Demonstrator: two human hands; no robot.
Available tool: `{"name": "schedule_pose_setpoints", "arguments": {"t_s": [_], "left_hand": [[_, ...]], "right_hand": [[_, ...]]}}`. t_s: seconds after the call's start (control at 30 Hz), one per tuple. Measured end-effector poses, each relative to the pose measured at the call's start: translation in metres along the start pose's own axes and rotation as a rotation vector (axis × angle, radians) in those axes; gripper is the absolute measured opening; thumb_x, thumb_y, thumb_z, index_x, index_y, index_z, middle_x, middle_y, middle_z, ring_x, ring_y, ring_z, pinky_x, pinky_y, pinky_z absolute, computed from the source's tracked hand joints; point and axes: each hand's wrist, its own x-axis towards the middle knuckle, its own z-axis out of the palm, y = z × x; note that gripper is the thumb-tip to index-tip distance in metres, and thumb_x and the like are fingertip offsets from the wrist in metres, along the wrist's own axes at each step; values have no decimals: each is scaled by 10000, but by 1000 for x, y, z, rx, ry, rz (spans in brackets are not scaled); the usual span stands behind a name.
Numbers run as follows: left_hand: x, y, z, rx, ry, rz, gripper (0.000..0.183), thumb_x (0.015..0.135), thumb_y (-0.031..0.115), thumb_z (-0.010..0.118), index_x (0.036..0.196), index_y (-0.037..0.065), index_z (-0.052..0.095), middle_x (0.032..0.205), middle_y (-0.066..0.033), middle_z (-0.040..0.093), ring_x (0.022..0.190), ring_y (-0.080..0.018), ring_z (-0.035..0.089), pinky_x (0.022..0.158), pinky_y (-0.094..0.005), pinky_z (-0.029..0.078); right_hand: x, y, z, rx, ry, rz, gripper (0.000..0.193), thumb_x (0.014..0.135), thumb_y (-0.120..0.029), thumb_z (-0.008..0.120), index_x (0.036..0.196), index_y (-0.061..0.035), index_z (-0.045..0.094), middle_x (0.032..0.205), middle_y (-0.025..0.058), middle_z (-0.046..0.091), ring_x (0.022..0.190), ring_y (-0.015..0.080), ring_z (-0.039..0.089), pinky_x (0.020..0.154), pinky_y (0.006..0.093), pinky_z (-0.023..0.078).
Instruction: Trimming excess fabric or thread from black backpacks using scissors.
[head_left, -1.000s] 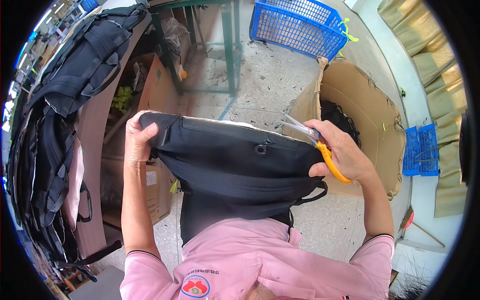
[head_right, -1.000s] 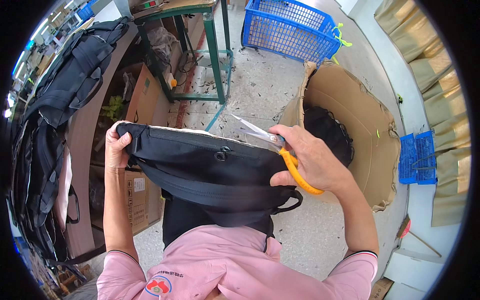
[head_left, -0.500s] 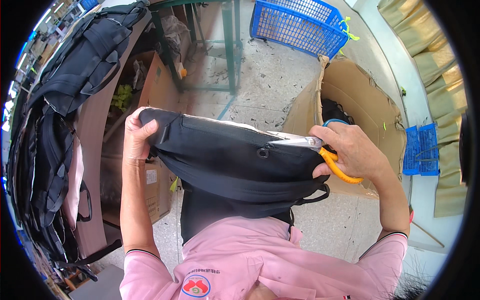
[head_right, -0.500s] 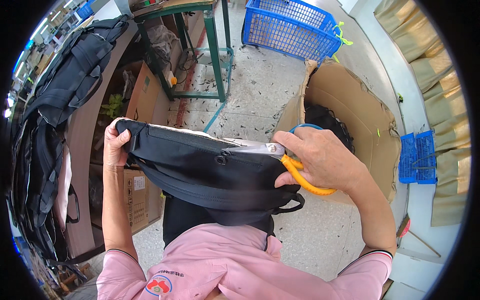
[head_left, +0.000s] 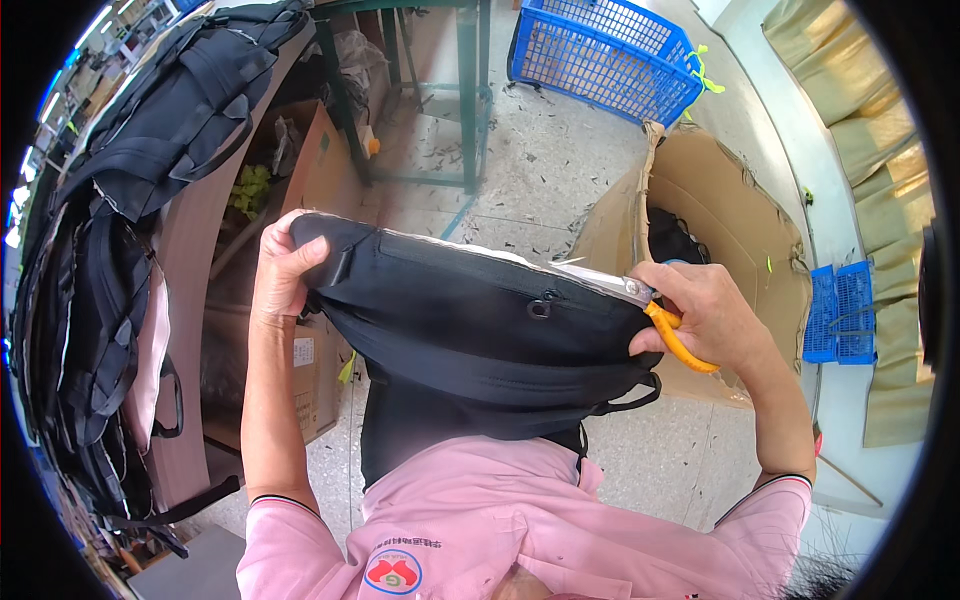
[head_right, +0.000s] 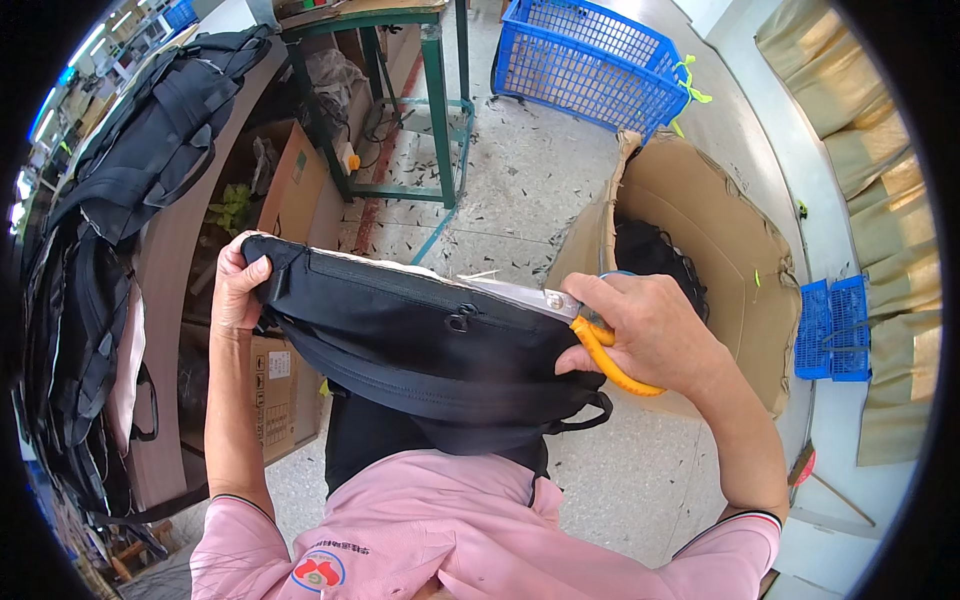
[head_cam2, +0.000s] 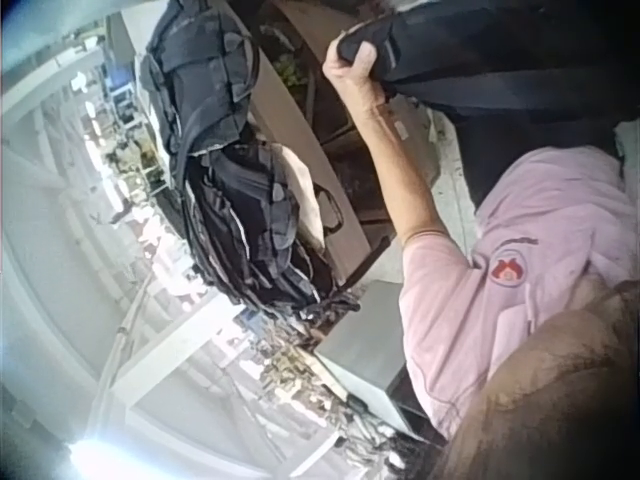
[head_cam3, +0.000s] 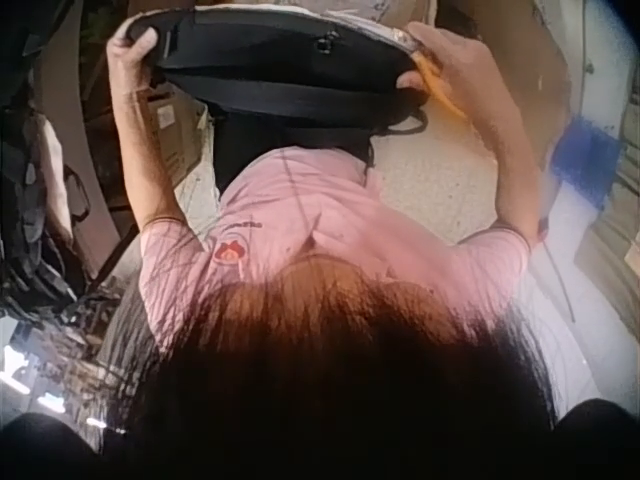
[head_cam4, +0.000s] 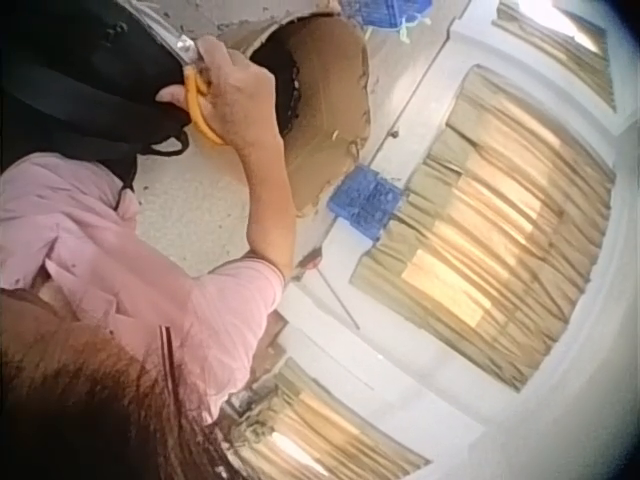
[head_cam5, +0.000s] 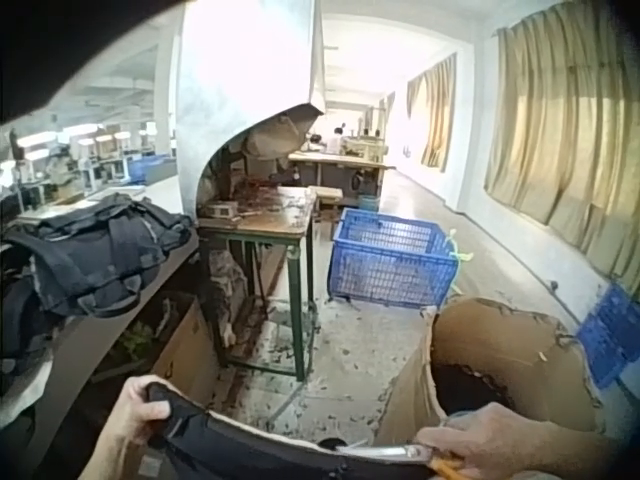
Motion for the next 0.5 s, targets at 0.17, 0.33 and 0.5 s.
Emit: {"name": "schedule_pose_setpoints", "arguments": {"t_s": [0.17, 0.33, 0.5], "left_hand": [[-2, 2, 4, 2, 1, 4, 315, 637, 115, 795, 886, 17, 629, 828, -40, 646, 748, -119, 590, 739, -241, 462], [-6, 3, 3, -12, -2, 17, 328, 627, 123, 801, 886, 13, 631, 829, -45, 649, 753, -125, 593, 749, -248, 464], [-13, 1, 0, -27, 47, 27, 357, 607, 143, 817, 880, 8, 632, 836, -60, 655, 759, -139, 601, 753, -261, 473]], "right_hand": [[14, -17, -8, -142, -13, 29, 670, 618, -523, 732, 1068, -77, 514, 739, 112, 486, 685, 273, 518, 580, 359, 408], [32, -25, -8, -158, -104, 30, 674, 644, -550, 704, 1087, -82, 507, 758, 123, 481, 700, 279, 513, 581, 373, 398], [41, -24, -4, -181, -119, -27, 593, 703, -550, 656, 1027, -75, 513, 708, 128, 513, 657, 289, 536, 560, 378, 401]]}}
